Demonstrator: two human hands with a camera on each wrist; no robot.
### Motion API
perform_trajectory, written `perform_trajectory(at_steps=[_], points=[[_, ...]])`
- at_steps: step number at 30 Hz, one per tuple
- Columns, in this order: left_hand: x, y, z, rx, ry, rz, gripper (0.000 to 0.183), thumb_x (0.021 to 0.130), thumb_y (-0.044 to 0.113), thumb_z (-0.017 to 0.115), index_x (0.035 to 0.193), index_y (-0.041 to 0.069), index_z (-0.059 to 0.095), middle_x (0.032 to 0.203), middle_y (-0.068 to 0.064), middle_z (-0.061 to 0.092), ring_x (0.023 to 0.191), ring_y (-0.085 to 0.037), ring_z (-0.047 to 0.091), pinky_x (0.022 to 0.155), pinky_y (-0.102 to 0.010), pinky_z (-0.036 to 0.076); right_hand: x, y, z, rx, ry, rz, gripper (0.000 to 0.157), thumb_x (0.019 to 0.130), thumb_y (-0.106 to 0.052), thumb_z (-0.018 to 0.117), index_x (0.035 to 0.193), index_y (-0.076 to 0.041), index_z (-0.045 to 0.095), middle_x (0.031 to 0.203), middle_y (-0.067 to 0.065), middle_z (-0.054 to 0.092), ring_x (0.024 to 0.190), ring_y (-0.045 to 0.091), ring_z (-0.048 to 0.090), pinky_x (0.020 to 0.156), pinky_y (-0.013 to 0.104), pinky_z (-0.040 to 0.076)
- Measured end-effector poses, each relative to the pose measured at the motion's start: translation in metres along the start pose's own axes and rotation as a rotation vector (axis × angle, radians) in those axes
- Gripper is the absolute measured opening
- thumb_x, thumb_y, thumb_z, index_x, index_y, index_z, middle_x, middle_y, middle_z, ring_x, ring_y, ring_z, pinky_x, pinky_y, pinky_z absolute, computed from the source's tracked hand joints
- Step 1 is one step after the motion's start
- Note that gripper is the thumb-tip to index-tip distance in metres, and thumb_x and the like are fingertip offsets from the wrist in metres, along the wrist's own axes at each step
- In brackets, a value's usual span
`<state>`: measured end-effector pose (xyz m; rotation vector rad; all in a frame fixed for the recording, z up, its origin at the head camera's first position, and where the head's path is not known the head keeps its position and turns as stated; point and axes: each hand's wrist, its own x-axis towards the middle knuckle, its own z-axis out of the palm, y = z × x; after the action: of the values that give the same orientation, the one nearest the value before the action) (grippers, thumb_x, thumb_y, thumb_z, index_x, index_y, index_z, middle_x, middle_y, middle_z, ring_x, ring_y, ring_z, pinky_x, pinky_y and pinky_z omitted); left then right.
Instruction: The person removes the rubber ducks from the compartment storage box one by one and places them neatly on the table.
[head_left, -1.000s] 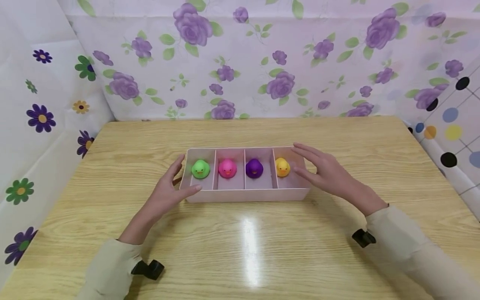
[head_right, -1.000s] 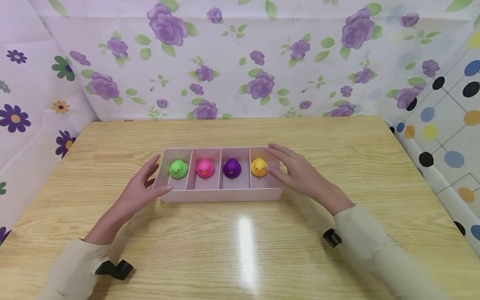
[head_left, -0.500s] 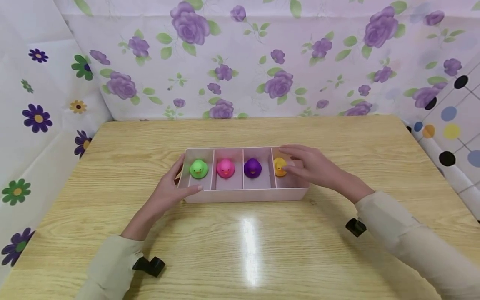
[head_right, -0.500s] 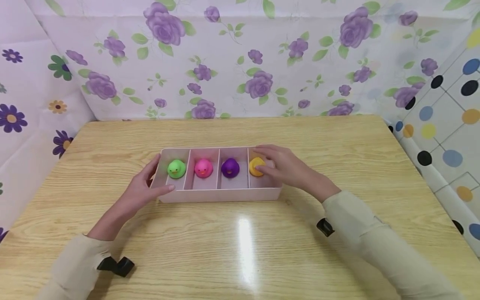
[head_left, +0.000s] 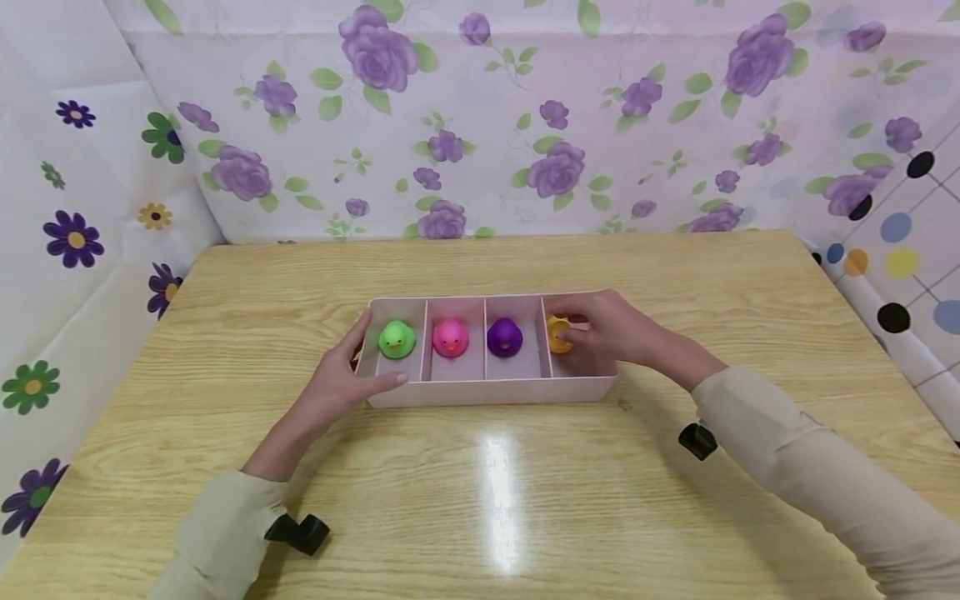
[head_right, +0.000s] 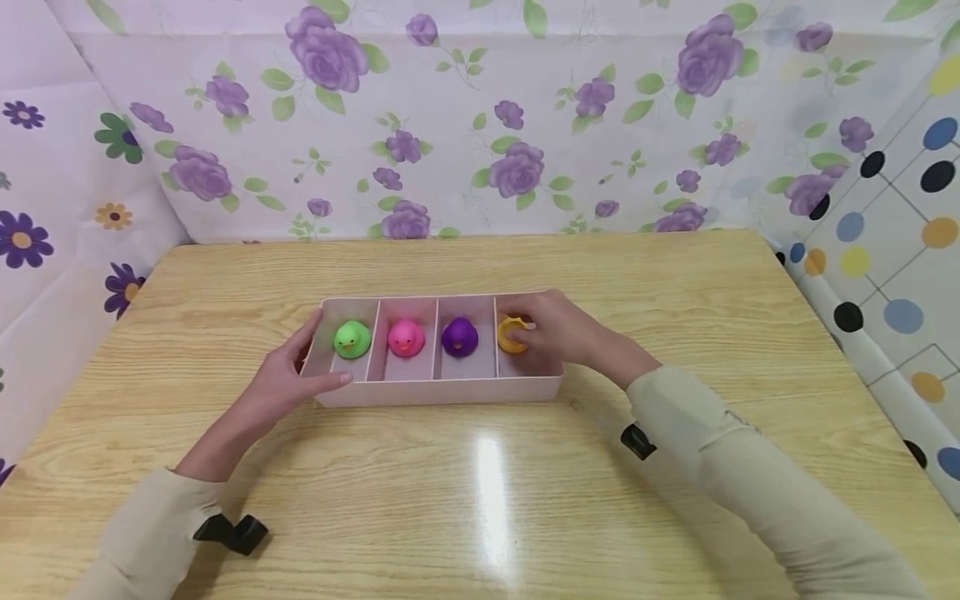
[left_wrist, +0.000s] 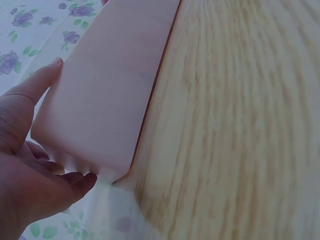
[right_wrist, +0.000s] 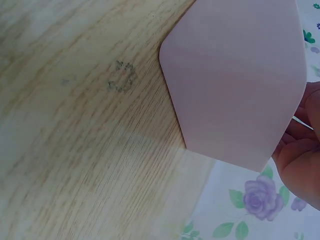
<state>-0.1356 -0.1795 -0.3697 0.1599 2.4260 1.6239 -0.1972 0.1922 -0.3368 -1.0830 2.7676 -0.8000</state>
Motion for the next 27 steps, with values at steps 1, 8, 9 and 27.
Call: perform_trajectory(at_steps=[1, 8, 9, 27], points=[[0.0, 0.0, 0.0, 0.002, -0.002, -0.001, 0.106, 0.087, 0.018, 0.078, 0.161, 0.012, 0.003, 0.166, -0.013, 0.01, 0.148, -0.039, 0.017, 0.114, -0.056, 0.026, 0.001, 0.001, 0.0, -0.004, -0.007, 0.003, 0.034, 0.089, -0.002, 0.073, 0.123, -0.001, 0.07, 0.118, 0.014, 0.071, 0.1, 0.03, 0.068, 0.087, 0.046, 0.055], [0.0, -0.001, 0.001, -0.006, 0.006, 0.003, 0.107, 0.086, 0.016, 0.079, 0.161, 0.011, 0.003, 0.166, -0.014, 0.011, 0.148, -0.038, 0.019, 0.114, -0.056, 0.026, 0.006, 0.003, 0.001, -0.015, -0.041, -0.012, 0.034, 0.087, 0.0, 0.074, 0.121, 0.0, 0.07, 0.11, 0.013, 0.073, 0.102, 0.03, 0.068, 0.089, 0.046, 0.055], [0.0, 0.0, 0.001, -0.008, 0.007, 0.004, 0.107, 0.086, 0.016, 0.079, 0.161, 0.01, 0.003, 0.166, -0.015, 0.011, 0.147, -0.038, 0.019, 0.114, -0.056, 0.026, 0.007, 0.003, 0.001, -0.02, -0.042, -0.018, 0.032, 0.087, 0.0, 0.075, 0.119, 0.0, 0.071, 0.109, 0.013, 0.073, 0.102, 0.03, 0.068, 0.089, 0.046, 0.055], [-0.001, -0.002, 0.001, -0.034, 0.02, 0.016, 0.107, 0.085, 0.016, 0.079, 0.161, 0.01, 0.004, 0.165, -0.018, 0.014, 0.147, -0.038, 0.022, 0.114, -0.055, 0.027, 0.018, -0.001, 0.003, -0.053, -0.105, 0.018, 0.019, 0.079, 0.007, 0.075, 0.085, -0.009, 0.065, 0.073, 0.0, 0.055, 0.071, 0.02, 0.051, 0.068, 0.034, 0.044]])
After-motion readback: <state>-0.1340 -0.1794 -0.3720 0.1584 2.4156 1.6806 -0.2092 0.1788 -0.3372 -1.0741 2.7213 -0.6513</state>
